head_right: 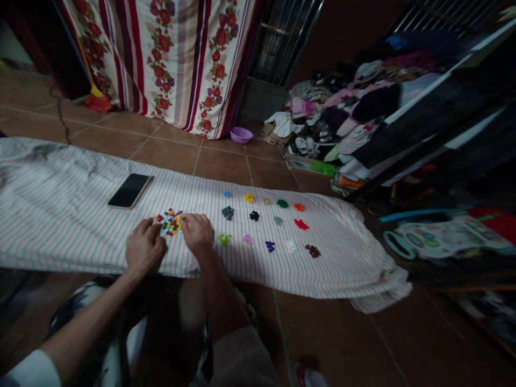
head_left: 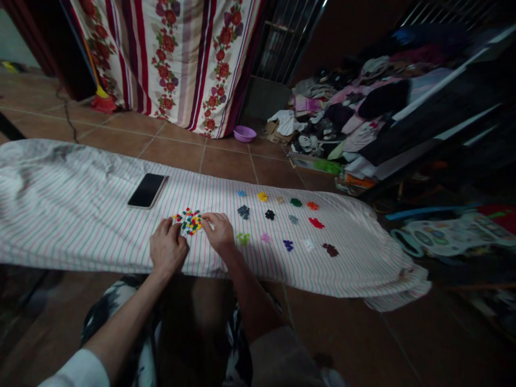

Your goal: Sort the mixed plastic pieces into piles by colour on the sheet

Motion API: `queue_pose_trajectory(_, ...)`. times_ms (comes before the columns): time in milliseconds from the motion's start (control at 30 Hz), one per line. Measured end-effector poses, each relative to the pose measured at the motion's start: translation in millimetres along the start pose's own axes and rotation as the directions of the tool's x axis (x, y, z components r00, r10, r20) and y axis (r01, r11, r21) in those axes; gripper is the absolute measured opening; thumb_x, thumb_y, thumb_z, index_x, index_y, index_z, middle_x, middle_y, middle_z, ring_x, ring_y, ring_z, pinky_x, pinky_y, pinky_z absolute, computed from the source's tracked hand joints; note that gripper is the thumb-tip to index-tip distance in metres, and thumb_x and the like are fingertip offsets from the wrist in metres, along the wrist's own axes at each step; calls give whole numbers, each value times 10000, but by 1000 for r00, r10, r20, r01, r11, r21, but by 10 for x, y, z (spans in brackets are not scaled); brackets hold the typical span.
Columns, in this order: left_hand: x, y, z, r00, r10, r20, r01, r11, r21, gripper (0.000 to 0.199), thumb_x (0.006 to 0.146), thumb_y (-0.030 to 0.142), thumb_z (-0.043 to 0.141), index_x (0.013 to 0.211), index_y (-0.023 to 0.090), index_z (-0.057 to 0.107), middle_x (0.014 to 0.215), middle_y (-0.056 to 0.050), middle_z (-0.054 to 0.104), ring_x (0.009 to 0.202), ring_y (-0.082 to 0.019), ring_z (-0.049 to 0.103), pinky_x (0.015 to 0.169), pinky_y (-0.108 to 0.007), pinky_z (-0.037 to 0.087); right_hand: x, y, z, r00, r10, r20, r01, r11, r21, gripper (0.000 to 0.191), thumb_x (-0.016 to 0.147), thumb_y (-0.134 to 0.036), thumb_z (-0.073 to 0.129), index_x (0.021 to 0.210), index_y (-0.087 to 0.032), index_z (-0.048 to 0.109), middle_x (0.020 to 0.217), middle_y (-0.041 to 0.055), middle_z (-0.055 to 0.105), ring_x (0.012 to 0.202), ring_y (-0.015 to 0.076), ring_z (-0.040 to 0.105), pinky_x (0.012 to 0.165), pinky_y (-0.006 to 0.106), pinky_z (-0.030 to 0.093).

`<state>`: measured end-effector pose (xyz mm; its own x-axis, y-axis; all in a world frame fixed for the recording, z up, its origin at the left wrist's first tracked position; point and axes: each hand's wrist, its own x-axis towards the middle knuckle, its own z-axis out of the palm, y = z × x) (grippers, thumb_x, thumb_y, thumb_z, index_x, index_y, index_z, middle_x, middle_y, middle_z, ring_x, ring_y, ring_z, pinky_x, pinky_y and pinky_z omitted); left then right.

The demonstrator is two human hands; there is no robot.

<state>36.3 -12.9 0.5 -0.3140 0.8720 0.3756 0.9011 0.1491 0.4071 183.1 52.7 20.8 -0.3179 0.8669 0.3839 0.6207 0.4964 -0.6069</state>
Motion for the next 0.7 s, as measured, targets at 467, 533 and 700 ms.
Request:
queue_pose_trajectory(467,8,40,-30,995,-90,38,91,995,-41,381,785,185,460,1108,176,663,1343,-103,567,1320,-257,444,1070,-415,377,-157,60,-129,992,-108,-69,110,994,28,180,906,-296,530,944,-220,688,895,50,716,843,202,619,827,343,471)
queue_pose_trajectory(533,5,43,-34,996,-87,36,89,995,-43,379,789,187,456,1104,180,665,1340,-101,569,1316,-260,450,1063,-422,384,-189,70,-154,990,-124,-72,126,992,26,179,908,-287,528,954,-216,686,905,51,717,859,201,620,837,341,473)
queue_pose_trajectory(700,-6,42,-35,997,-72,12,72,996,-50,376,807,199,435,1100,157,667,1343,-131,562,1295,-284,468,1044,-456,404,-255,118,-223,986,-143,-81,142,990,-17,172,899,-232,528,959,-207,687,901,51,720,867,206,614,839,347,480)
